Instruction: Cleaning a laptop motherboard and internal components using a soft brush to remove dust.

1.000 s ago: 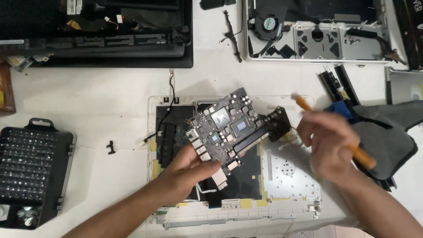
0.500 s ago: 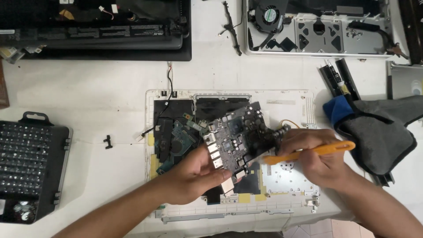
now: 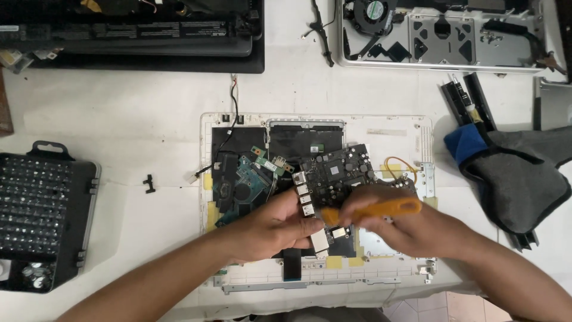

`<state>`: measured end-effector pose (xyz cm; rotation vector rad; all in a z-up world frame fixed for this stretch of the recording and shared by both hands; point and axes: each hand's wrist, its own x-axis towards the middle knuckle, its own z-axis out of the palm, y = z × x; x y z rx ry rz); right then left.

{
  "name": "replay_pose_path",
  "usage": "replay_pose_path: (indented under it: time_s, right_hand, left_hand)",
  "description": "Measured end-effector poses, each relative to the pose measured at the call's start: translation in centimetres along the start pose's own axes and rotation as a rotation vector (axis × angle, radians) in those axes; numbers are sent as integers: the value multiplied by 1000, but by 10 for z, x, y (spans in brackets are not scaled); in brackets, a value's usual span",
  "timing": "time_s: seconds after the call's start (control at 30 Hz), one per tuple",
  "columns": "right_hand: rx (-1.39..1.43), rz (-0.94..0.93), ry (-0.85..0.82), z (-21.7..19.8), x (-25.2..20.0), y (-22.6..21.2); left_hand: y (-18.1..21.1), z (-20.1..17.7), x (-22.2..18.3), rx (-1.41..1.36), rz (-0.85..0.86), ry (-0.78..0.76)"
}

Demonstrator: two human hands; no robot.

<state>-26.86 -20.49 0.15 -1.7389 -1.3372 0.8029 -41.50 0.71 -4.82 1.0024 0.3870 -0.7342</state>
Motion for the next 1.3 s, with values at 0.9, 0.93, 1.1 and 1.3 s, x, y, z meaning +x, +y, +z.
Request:
replay_pose_path:
  time_s: [0.9, 0.93, 1.1, 1.3]
  right_hand:
    - [3, -111, 194, 7, 15, 15]
    - [33, -113, 156, 9, 10, 17]
    - [98, -177, 73, 7, 5, 18]
    - [138, -169, 7, 3, 8, 5]
  left_hand:
    - [-37, -17, 19, -107, 210, -144]
    - [-34, -16, 17, -87, 195, -141]
    - [-71, -32, 38, -95, 208, -158]
    - [-25, -15, 12, -121, 260, -159]
